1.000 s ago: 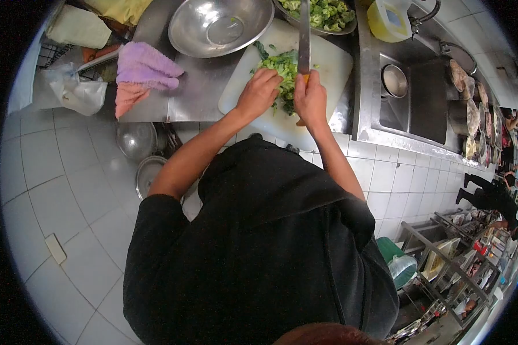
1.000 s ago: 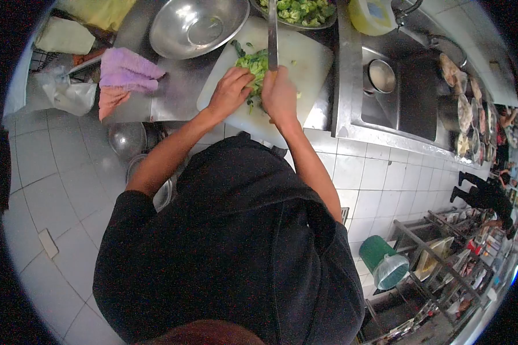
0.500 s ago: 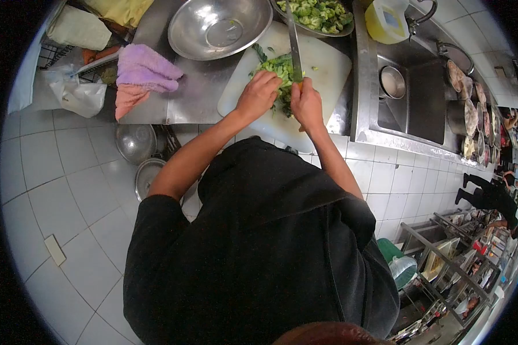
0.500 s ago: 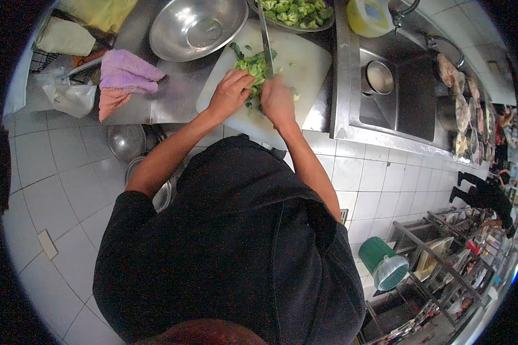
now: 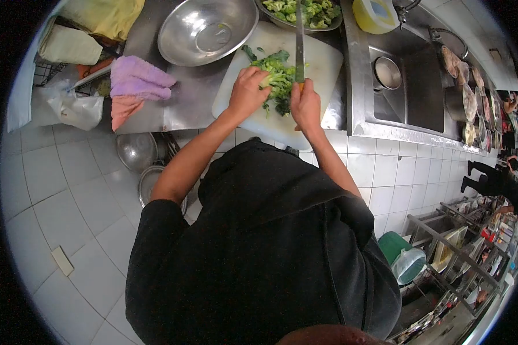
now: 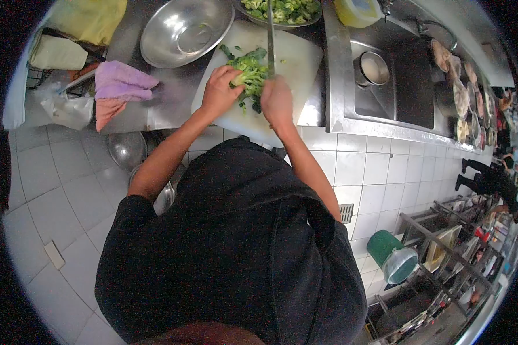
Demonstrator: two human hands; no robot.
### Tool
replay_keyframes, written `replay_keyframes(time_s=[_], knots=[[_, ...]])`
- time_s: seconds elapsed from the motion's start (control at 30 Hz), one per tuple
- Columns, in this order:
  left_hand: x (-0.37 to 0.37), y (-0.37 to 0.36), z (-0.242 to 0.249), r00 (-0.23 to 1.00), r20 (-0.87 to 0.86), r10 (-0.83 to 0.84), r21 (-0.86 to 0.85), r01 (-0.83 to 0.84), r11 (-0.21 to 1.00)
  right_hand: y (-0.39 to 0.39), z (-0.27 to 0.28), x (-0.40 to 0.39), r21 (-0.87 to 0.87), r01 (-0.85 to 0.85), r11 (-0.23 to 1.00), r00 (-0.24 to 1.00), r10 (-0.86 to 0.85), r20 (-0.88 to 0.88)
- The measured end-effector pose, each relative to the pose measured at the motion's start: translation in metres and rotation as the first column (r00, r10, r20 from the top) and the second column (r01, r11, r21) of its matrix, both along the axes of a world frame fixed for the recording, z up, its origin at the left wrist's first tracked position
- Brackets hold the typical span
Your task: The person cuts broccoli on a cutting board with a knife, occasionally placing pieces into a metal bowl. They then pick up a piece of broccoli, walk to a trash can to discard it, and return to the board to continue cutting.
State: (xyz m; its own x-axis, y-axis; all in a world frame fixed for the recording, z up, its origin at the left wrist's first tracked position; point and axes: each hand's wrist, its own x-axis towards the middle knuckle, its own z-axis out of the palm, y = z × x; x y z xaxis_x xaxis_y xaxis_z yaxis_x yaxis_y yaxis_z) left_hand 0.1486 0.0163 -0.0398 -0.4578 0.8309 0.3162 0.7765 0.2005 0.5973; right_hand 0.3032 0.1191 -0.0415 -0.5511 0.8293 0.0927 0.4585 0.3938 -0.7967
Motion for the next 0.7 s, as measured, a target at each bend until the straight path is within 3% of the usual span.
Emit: replay_keyframes(time_s=[0.03,0.17,0.27,0.5,0.6,0.7], knots=[[0.000,0.001,0.001,1.000,-0.010,0.005,-0.005,-0.005,1.000,-0.004,-0.001,-0.004,0.040,-0.021,0.999,1.000,0.021,-0.006],[0.000,0.003,0.003,1.000,-0.005,-0.005,-0.028,0.004,1.000,-0.016,0.010,-0.013,-0.108,-0.050,0.993,0.999,0.052,0.017],[0.000,0.004,0.000,1.000,-0.002,-0.001,-0.015,0.001,1.000,-0.015,-0.019,-0.015,-0.001,-0.087,0.996,0.996,0.087,-0.008],[-0.001,0.004,0.001,1.000,-0.004,0.008,-0.010,-0.008,1.000,-0.013,0.026,-0.016,0.024,0.057,0.998,0.995,-0.055,-0.081],[-0.004,0.006,-0.001,1.000,-0.013,-0.004,-0.006,0.004,1.000,-0.020,0.006,-0.022,0.024,0.086,0.996,0.991,-0.083,-0.108],[-0.002,0.007,-0.002,1.000,-0.023,-0.009,0.027,0.009,1.000,-0.028,-0.032,-0.022,-0.016,-0.066,0.998,0.997,0.067,0.044]])
